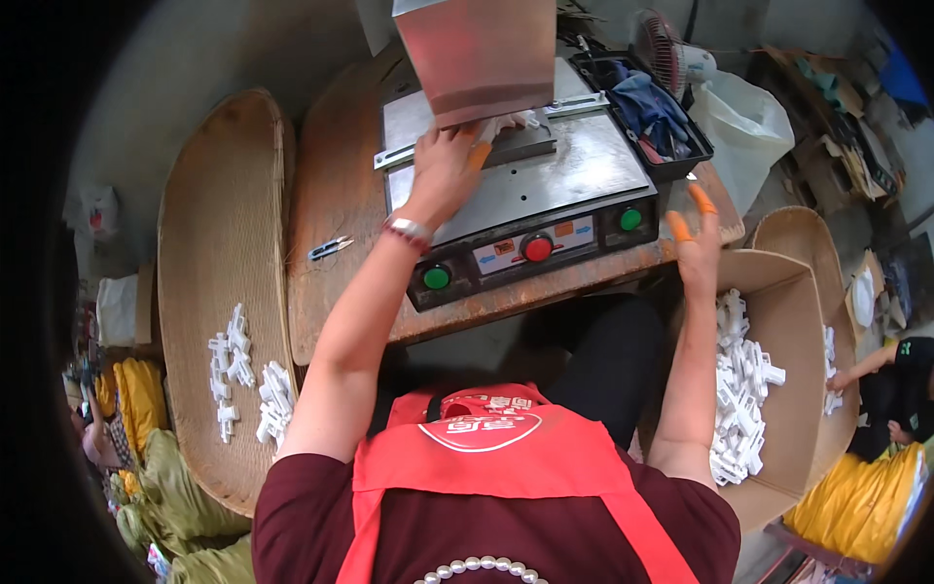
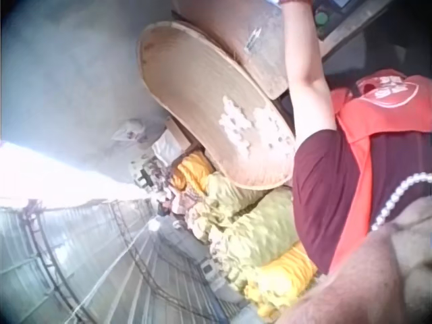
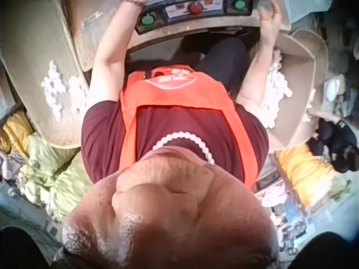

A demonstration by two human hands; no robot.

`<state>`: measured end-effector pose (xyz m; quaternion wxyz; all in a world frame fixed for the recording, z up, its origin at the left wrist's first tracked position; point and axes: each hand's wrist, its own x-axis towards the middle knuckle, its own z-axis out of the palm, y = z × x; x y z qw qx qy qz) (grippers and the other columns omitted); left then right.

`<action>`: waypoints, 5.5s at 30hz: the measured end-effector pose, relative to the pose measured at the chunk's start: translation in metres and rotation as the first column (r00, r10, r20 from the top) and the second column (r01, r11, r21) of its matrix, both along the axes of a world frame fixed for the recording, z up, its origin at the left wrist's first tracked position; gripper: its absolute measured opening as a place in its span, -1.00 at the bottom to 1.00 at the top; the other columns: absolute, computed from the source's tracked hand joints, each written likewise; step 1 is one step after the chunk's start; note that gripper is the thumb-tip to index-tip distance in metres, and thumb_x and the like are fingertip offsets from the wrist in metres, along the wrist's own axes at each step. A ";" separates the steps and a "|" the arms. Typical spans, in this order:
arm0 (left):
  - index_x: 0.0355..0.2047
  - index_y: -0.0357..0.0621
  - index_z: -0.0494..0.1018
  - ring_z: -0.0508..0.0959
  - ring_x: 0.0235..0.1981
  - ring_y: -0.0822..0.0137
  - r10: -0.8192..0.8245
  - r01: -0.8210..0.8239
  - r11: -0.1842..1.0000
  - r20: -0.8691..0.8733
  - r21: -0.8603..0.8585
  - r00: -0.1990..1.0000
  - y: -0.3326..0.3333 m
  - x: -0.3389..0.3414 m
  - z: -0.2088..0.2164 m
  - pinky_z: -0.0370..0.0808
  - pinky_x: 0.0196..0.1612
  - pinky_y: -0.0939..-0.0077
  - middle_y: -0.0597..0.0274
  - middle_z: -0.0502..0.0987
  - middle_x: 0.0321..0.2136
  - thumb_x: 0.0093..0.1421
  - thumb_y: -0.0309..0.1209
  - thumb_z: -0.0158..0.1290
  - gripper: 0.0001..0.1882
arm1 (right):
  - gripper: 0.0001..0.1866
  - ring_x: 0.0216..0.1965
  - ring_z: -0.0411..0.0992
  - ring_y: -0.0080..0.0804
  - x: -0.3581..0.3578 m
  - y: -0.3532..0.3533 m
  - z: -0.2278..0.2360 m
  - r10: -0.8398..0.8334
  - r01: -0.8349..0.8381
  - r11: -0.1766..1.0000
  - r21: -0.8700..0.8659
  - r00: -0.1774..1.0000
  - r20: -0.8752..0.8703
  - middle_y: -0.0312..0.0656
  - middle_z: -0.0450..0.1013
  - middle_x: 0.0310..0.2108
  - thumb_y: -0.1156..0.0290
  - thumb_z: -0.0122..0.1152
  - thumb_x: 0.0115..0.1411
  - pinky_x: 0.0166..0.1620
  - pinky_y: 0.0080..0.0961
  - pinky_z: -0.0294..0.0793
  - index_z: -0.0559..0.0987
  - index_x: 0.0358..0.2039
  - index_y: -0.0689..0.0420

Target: The person operates a pad printing machine by placing plastic toy guns onto the machine fixture, pressing the buttons to print on them, and placing the printed toy guns into a cardboard box.

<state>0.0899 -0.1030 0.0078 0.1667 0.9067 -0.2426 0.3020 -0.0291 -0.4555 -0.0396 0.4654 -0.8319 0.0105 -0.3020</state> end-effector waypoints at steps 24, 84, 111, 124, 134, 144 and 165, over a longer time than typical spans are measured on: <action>0.20 -0.15 0.20 0.50 -0.04 -0.14 0.711 -0.902 0.407 -0.669 0.140 0.217 0.493 -0.355 -0.207 0.45 0.00 0.14 -0.22 0.51 -0.13 0.01 -0.29 0.17 -0.27 | -0.57 0.12 0.30 -0.31 0.002 0.049 -0.024 -0.006 0.005 1.000 0.029 1.000 0.030 -0.06 0.35 0.10 0.54 0.07 0.24 0.18 -0.46 0.22 0.39 0.14 0.26; -0.13 -0.28 0.50 0.52 -0.17 -0.01 0.432 -0.461 0.760 -0.174 -0.458 0.885 0.364 -0.158 -0.067 0.47 -0.09 0.25 -0.05 0.54 -0.23 0.05 -0.58 0.02 -0.67 | -0.30 0.26 0.12 -0.38 0.047 -0.053 -0.073 0.320 -0.132 0.830 0.542 0.909 -0.268 -0.21 0.18 0.24 0.27 0.12 0.26 0.32 -0.42 -0.05 0.09 0.32 0.18; 0.36 0.21 -0.03 0.00 0.35 -0.12 0.772 -0.869 -0.015 -0.547 0.494 -0.324 0.889 -0.310 -0.245 -0.12 0.33 -0.04 -0.17 0.01 0.32 -0.07 0.60 -0.38 0.11 | -0.22 0.33 -0.02 -0.27 0.072 0.006 -0.033 0.013 0.204 0.824 0.528 0.926 -0.377 -0.16 0.03 0.33 -0.14 -0.14 0.31 0.36 -0.34 -0.16 0.10 0.32 0.19; 0.32 0.22 0.03 0.18 0.22 -0.31 0.681 -0.734 -0.494 -0.317 0.467 -0.660 0.728 -0.375 -0.224 0.34 0.11 -0.04 -0.26 0.20 0.20 0.19 -0.03 0.00 -0.28 | -0.26 0.32 0.01 -0.26 0.066 0.008 -0.031 0.009 0.241 0.767 0.594 0.923 -0.386 -0.15 0.06 0.32 -0.11 -0.15 0.33 0.35 -0.33 -0.11 0.12 0.31 0.19; 0.15 -0.05 0.33 0.52 -0.04 0.09 0.679 -0.974 0.103 -0.701 -0.203 0.218 0.691 -0.371 -0.224 0.42 0.03 0.26 -0.04 0.50 -0.07 0.09 -0.40 -0.02 -0.46 | -0.47 0.08 0.33 -0.30 0.087 -0.116 -0.080 0.053 0.034 0.947 0.320 0.964 -0.262 -0.19 0.31 0.15 0.18 -0.04 0.31 0.19 -0.40 0.26 0.31 0.22 0.17; 0.17 -0.15 0.32 0.28 0.18 -0.04 -0.114 0.083 0.963 -0.109 -0.257 0.988 0.164 -0.125 0.002 0.25 0.22 0.23 -0.06 0.32 0.14 -0.06 -0.70 -0.01 -0.31 | -0.68 -0.04 0.40 -0.13 0.149 0.113 0.014 0.183 -0.040 0.911 -0.411 0.931 0.315 -0.05 0.49 -0.11 0.38 0.19 0.18 0.05 -0.37 0.32 0.54 -0.06 0.19; 0.10 -0.10 0.34 0.43 -0.13 -0.15 0.033 -0.036 0.987 -0.021 -0.156 0.999 0.030 -0.061 0.012 0.41 -0.06 0.11 -0.26 0.31 0.02 0.14 -0.48 0.10 -0.53 | -0.70 -0.02 0.40 -0.20 -0.039 -0.021 0.073 -0.389 0.394 0.915 0.090 0.800 0.456 -0.08 0.45 -0.09 0.53 0.22 0.10 0.07 -0.28 0.34 0.53 -0.11 0.20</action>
